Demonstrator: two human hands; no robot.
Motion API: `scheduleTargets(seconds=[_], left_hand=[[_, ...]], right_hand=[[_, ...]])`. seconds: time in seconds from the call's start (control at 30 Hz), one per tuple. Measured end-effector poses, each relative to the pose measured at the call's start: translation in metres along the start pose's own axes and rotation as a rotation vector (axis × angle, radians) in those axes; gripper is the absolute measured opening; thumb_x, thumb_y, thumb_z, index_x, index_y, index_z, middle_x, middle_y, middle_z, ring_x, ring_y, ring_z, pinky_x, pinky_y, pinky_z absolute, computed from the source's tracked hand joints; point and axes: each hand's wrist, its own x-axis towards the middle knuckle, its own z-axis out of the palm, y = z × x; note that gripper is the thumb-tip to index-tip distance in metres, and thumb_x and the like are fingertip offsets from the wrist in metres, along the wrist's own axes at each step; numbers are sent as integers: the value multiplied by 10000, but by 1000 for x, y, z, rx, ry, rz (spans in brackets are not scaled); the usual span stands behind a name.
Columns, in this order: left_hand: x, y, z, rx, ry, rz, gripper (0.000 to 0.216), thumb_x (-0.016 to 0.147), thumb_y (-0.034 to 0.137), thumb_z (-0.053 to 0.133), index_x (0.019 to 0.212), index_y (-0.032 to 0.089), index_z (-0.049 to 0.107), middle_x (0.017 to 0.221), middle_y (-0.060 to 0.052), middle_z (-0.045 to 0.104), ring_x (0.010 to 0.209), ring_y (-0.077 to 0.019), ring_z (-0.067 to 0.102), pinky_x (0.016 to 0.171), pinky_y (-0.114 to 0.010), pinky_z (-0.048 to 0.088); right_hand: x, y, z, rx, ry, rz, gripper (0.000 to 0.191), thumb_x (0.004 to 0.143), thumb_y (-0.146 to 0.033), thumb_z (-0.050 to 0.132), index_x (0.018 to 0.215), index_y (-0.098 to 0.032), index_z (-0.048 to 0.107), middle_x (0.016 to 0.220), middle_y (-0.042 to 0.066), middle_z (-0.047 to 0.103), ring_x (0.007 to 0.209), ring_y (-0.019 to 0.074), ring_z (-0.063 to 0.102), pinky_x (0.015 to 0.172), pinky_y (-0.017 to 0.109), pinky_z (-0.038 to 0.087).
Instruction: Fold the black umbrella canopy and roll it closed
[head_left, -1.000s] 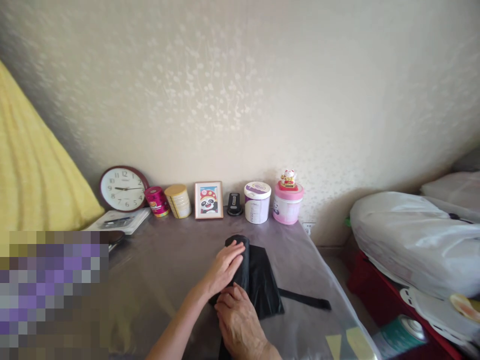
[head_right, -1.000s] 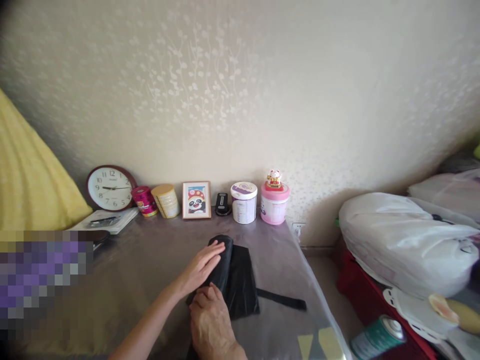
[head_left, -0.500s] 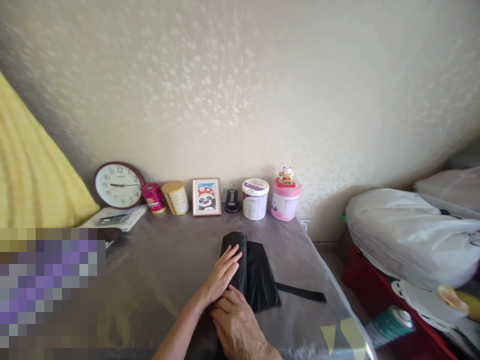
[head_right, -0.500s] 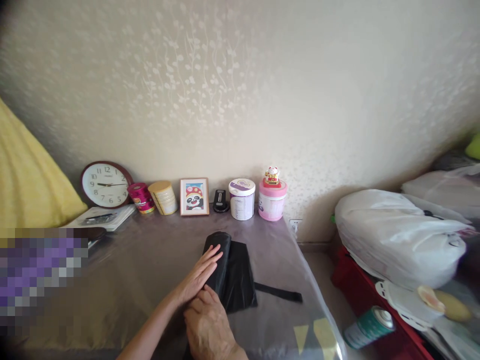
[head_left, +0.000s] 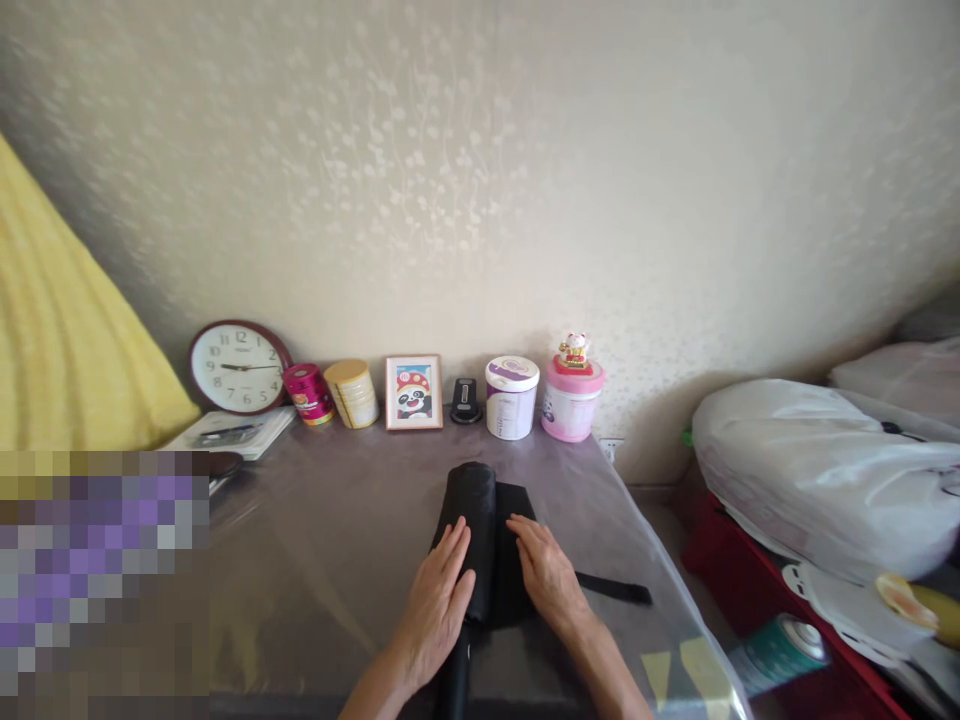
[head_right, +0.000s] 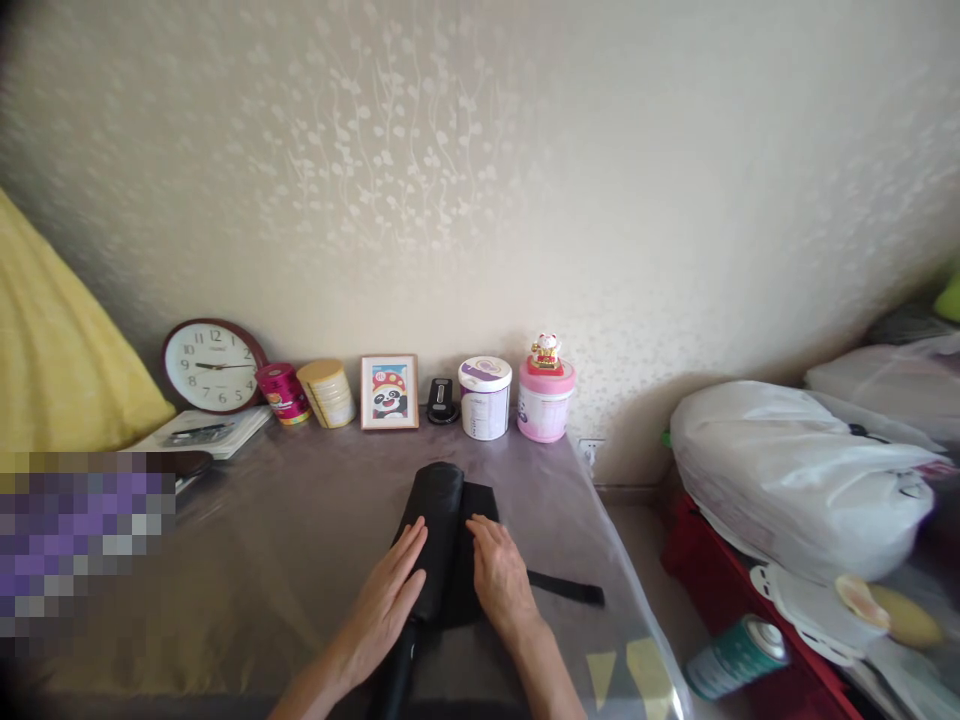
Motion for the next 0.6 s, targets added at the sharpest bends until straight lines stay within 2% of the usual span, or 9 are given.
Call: scheduleTargets(seconds=[0.17,0.27,0.4,0.47,0.53,0.6], left_hand=[[-20,3,12,123,59,37,771,843,345,492,1448,211,34,1518,-105,134,1373,-288,172,1085,-484,272],[-24,-1,19,107,95,7,761,854,305,458,1447,195,-5,1518,-126,122,1370,-281,189,1081,-471,284],[-25,-8,23,41,98,-39,705,876,323,420,1447,211,21,1513,-112,161,1370,-261,195,1089,-460,273],[-26,-9,23,4,96,-49,692,882,329,412,1446,217,28,1513,-101,167,1372,-250,192,1095,-455,264],[-28,-8,22,-35,101,-64,681,884,329,410,1446,222,41,1515,-88,165,1373,-242,190,1103,-450,250],[-29,-7,20,-73,99,-89,671,883,336,414,1446,227,64,1516,-77,165,1373,-242,192,1107,-450,238]], right_hand=[[8,2,11,-179,-191,-30,441,806,-5,380,1174,-140,581,1280,117,545,1223,241,460,986,420,410],[-4,-9,5,-173,-235,-73,399,813,-28,420,1144,-155,602,1256,108,566,1211,247,471,981,424,417],[-32,-34,-20,-62,-308,-133,359,811,-73,477,1110,-208,622,1251,74,574,1208,237,476,993,402,412],[-42,-44,-35,51,-383,-151,315,826,-116,501,1075,-249,641,1198,44,613,1149,218,530,967,360,438],[-47,-46,-47,192,-435,-105,256,875,-182,470,1030,-274,653,1079,14,669,997,171,618,863,272,498],[-46,-37,-52,254,-347,17,257,910,-249,421,1037,-271,642,1010,13,686,909,157,644,805,248,515]])
